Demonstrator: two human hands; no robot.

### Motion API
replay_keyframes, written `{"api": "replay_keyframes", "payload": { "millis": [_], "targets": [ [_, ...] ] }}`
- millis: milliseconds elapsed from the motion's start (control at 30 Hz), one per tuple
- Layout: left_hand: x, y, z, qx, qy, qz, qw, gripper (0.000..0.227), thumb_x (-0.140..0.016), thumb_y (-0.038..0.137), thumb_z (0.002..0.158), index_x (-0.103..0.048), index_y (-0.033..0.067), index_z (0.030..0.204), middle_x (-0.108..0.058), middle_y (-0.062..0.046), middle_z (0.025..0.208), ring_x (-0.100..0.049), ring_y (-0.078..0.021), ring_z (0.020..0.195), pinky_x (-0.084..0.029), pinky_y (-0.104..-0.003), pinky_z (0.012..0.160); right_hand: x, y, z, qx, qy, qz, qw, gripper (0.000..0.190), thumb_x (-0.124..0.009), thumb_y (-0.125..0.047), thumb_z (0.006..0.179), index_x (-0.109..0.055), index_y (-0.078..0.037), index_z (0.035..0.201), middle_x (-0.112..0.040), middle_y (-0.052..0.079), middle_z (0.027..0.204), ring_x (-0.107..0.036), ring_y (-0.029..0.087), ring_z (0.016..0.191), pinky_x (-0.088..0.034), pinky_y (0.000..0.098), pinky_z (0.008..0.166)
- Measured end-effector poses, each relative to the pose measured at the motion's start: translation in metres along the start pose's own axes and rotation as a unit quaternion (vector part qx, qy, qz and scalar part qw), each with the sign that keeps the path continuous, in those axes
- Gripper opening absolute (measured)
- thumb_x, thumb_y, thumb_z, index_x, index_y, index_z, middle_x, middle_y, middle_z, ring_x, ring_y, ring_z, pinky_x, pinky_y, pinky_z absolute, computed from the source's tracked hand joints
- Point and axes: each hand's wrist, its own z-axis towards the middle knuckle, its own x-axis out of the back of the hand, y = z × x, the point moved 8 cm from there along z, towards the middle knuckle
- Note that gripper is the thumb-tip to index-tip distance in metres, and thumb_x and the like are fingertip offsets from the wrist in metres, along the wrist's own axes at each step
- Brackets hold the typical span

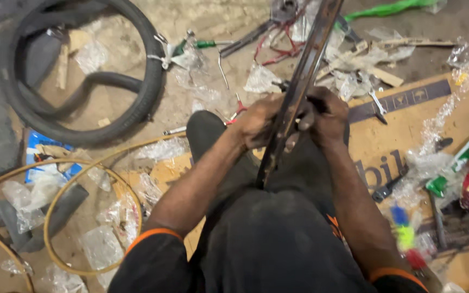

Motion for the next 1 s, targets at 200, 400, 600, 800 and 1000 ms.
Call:
{"api": "replay_keyframes", "payload": {
  "millis": [200, 400, 600, 800, 1000],
  "targets": [
    [-0.012, -0.001, -0.001, 0.016, -0.049, -0.074, 0.996, 0.038, -0.063, 0.035, 0.107, -0.055, -0.0004, 0.119, -0.062, -0.015, 0.094, -0.071, -0.0285, 0.071, -0.062, -0.041, 0.063, 0.006, -0.009, -0.011, 0.078, -0.011, -0.152, 0.985, 0.020, -0.072, 0.009, 0.086, -0.073, 0.000, 0.104, -0.073, 0.012, 0.095, -0.071, 0.018, 0.087, -0.056, 0.0301, 0.080],
    [-0.011, 0.004, 0.002, 0.008, -0.037, -0.120, 0.992, 0.044, -0.063, 0.027, 0.091, -0.055, 0.0055, 0.129, -0.064, -0.016, 0.097, -0.072, -0.0269, 0.071, -0.062, -0.041, 0.064, 0.005, -0.005, 0.002, 0.035, -0.012, -0.033, 0.999, 0.024, -0.065, 0.009, 0.089, -0.071, 0.000, 0.110, -0.074, 0.010, 0.102, -0.071, 0.016, 0.093, -0.057, 0.0294, 0.085],
    [0.004, -0.004, 0.002, -0.014, 0.004, -0.060, 0.998, 0.051, -0.065, 0.039, 0.112, -0.052, -0.0085, 0.124, -0.059, -0.018, 0.090, -0.070, -0.0302, 0.064, -0.060, -0.042, 0.057, 0.003, -0.010, -0.005, 0.033, -0.020, -0.028, 0.999, 0.024, -0.066, 0.010, 0.089, -0.072, 0.000, 0.109, -0.074, 0.008, 0.100, -0.071, 0.015, 0.092, -0.057, 0.0292, 0.084],
    [-0.004, 0.001, 0.002, -0.007, -0.060, -0.080, 0.995, 0.040, -0.068, 0.026, 0.099, -0.053, 0.0049, 0.129, -0.061, -0.014, 0.096, -0.070, -0.0275, 0.072, -0.061, -0.041, 0.063, 0.003, -0.011, 0.000, 0.068, -0.006, -0.098, 0.993, 0.028, -0.069, 0.011, 0.084, -0.072, 0.001, 0.110, -0.074, 0.011, 0.104, -0.073, 0.017, 0.095, -0.058, 0.0303, 0.085],
    [0.001, -0.001, 0.000, 0.001, -0.033, -0.056, 0.998, 0.037, -0.062, 0.032, 0.106, -0.055, 0.0003, 0.124, -0.061, -0.016, 0.098, -0.069, -0.0273, 0.072, -0.060, -0.041, 0.066, 0.004, -0.002, 0.001, 0.023, 0.010, -0.063, 0.998, 0.024, -0.065, 0.009, 0.088, -0.073, -0.001, 0.109, -0.074, 0.010, 0.100, -0.072, 0.019, 0.092, -0.057, 0.0301, 0.085]
  ]
}}
